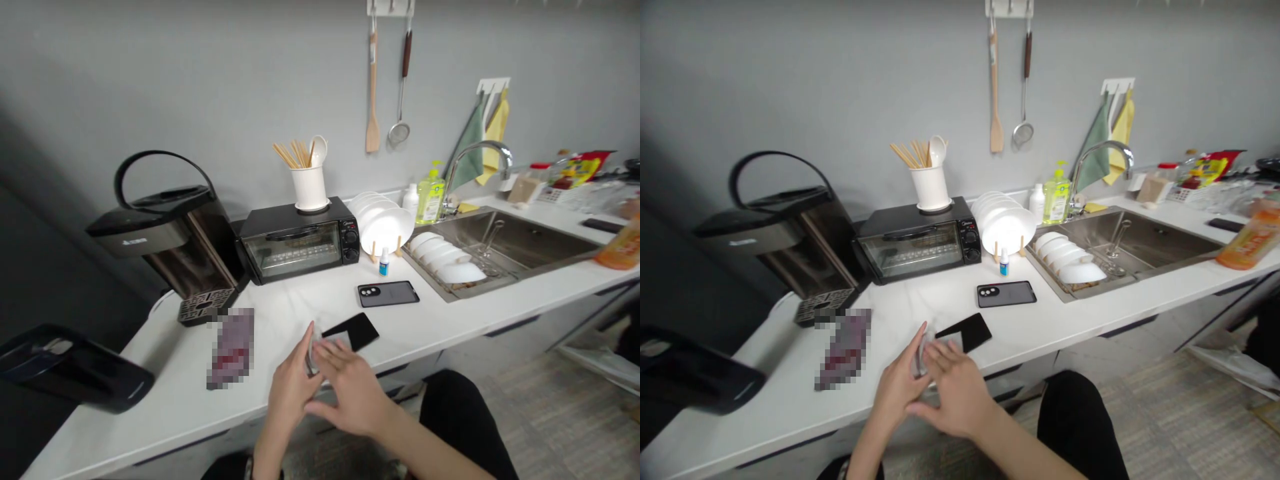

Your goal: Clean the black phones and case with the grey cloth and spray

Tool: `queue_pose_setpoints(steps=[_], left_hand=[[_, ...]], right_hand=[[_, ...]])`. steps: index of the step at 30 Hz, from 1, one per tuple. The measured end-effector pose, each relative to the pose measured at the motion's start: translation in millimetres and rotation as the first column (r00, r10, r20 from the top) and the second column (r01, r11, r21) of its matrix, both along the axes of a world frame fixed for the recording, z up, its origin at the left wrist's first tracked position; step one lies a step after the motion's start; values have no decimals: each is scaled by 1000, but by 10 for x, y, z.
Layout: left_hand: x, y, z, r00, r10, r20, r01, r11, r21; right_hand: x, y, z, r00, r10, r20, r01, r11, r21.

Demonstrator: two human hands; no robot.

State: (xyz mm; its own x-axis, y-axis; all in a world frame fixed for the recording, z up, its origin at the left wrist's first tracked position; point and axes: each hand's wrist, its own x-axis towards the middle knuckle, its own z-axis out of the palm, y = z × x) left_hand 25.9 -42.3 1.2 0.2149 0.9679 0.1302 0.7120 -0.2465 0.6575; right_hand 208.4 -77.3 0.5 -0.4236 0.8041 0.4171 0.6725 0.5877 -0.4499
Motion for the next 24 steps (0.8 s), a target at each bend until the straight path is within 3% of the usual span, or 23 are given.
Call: queue_pose_setpoints(steps=[2, 4, 8, 13, 15, 18, 20, 24], left_hand=[[-26, -1, -6, 1000, -16, 4, 16, 1000, 3], [-33, -11, 3, 1000, -24, 8, 24, 1000, 10], [-8, -18, 15, 1000, -8, 2, 8, 998, 54], [-43, 11, -62, 997, -65, -31, 70, 975, 213], [-80, 0, -104, 993, -104, -55, 116, 948, 295], [-121, -40, -162, 981, -151, -119, 188, 887, 422], [-130, -60, -192, 973, -157, -169, 220, 848, 481], [-137, -78, -229, 969, -135, -209, 226, 830, 510]], right_hand=[[-194, -6, 2, 996, 78, -38, -79, 997, -16], [-154, 43, -8, 996, 84, -20, -84, 996, -13], [422, 132, -72, 997, -67, 37, 66, 998, 13], [1293, 64, -9, 984, -176, -8, 174, 979, -110], [1611, 103, 87, 947, -322, 3, 320, 938, -130], [1960, 269, 220, 815, -575, 76, 580, 808, -105], [2029, 379, 255, 774, -621, 123, 632, 769, -93], [1826, 392, 227, 877, -461, 136, 478, 864, -154]])
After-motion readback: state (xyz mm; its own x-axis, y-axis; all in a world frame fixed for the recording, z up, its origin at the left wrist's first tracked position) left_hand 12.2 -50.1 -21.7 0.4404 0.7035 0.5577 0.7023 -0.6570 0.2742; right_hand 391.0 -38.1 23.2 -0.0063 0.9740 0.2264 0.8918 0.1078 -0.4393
